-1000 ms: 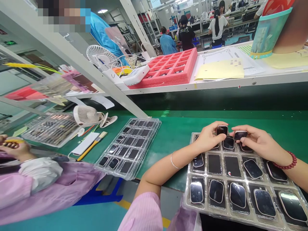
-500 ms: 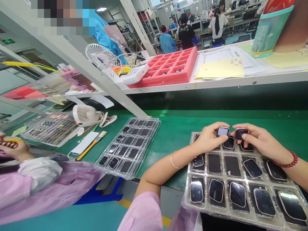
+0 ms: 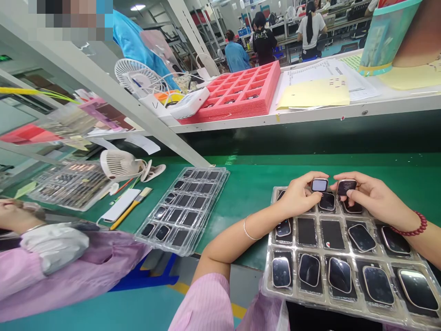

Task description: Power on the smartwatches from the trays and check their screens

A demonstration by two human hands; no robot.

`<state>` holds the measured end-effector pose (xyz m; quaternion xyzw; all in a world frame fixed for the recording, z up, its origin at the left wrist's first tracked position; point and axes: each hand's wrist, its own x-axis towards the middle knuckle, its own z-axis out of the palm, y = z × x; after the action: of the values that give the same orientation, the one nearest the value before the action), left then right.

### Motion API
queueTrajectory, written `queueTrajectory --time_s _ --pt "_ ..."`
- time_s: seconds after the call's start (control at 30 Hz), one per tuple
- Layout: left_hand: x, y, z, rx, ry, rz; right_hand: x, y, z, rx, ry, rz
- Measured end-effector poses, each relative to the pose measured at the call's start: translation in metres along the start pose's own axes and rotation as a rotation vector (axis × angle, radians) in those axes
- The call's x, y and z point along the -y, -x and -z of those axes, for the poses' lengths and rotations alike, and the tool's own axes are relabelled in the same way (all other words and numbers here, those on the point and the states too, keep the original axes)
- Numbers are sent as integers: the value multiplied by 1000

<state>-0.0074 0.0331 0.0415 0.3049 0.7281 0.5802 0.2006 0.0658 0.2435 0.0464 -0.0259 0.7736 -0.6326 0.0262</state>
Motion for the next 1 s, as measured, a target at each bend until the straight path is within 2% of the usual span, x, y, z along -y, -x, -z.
queueTrajectory --time_s 0.57,1.0 --pt "4 -1 -1 6 45 28 4 0 -1 -7 19 34" --pt "6 -2 -1 3 48 30 8 -1 -1 -14 -22 -7"
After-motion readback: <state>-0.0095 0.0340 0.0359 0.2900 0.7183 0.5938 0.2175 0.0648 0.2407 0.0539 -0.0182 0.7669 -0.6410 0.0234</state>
